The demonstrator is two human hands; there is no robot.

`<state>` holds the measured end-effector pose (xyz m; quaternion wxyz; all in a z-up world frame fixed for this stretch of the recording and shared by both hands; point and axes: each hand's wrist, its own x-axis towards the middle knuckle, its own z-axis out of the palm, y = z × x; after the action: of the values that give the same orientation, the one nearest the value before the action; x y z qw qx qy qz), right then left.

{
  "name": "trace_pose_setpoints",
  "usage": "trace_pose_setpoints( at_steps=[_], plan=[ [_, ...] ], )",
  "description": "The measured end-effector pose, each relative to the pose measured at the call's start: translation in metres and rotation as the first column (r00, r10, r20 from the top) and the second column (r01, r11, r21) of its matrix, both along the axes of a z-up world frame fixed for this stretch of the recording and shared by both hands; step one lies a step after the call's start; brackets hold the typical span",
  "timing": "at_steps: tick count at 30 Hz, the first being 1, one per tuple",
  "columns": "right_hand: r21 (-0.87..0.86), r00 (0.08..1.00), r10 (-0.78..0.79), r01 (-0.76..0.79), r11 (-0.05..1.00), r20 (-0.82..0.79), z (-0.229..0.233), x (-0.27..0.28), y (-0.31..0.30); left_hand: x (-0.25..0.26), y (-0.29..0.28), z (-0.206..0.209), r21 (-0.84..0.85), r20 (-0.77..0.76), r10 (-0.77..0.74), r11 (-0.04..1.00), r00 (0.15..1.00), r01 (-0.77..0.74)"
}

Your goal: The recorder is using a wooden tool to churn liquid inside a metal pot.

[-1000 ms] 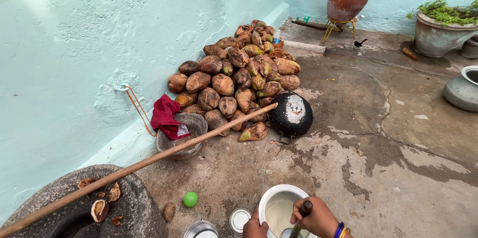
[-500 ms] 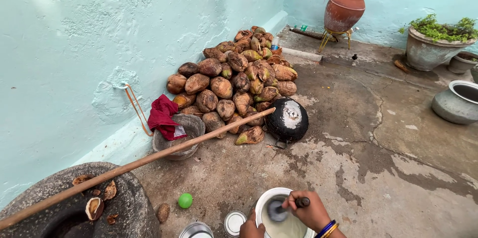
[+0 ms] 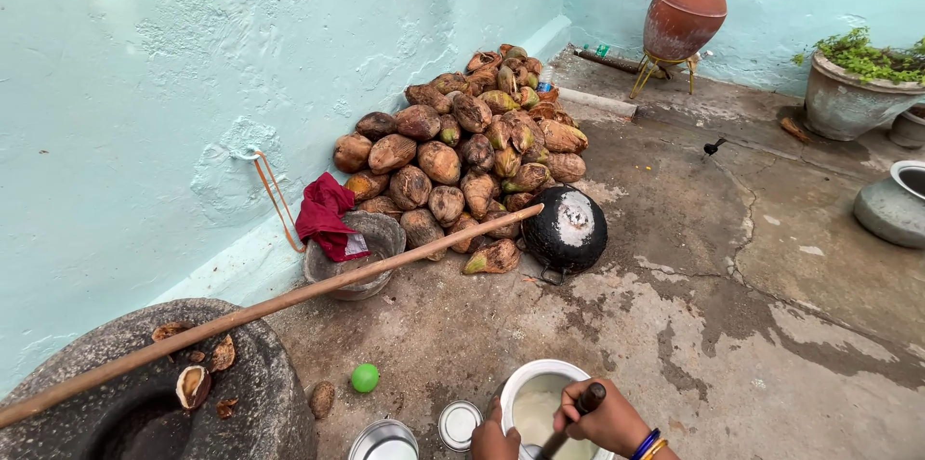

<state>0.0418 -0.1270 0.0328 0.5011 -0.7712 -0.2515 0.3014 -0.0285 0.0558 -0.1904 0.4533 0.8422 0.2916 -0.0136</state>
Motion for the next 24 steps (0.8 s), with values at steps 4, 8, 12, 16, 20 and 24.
trace_pose_setpoints(
  at_steps=[4, 8, 12, 16, 20, 24],
  plan=[
    [-0.097, 0.987, -0.123, 0.133, 0.986, 0.101, -0.003, -0.007, 0.000, 0.000, -0.003, 0.004, -0.029, -0.040, 0.022, 0.999, 0.999, -0.023],
    [0.002, 0.993, -0.108, 0.108, 0.994, 0.045, -0.020, -0.005, -0.005, 0.002, -0.002, -0.010, -0.024, -0.016, 0.019, 1.000, 1.000, -0.019],
    [-0.103, 0.995, -0.069, 0.076, 0.992, 0.073, -0.015, -0.014, -0.009, -0.005, -0.006, 0.005, -0.009, -0.099, -0.008, 1.000, 0.995, 0.007],
    [-0.026, 0.987, -0.107, 0.110, 0.994, 0.117, -0.035, -0.005, -0.013, 0.000, -0.001, 0.004, -0.027, -0.014, 0.028, 0.999, 1.000, -0.029],
    [-0.113, 0.998, -0.016, 0.024, 0.993, 0.065, -0.013, -0.014, -0.010, -0.004, -0.002, 0.010, -0.015, -0.021, -0.004, 1.000, 1.000, 0.004],
    [-0.146, 0.973, -0.070, 0.104, 0.984, 0.220, -0.027, -0.015, -0.005, -0.002, -0.003, 0.005, -0.040, -0.029, 0.051, 0.998, 0.998, -0.052]
  ],
)
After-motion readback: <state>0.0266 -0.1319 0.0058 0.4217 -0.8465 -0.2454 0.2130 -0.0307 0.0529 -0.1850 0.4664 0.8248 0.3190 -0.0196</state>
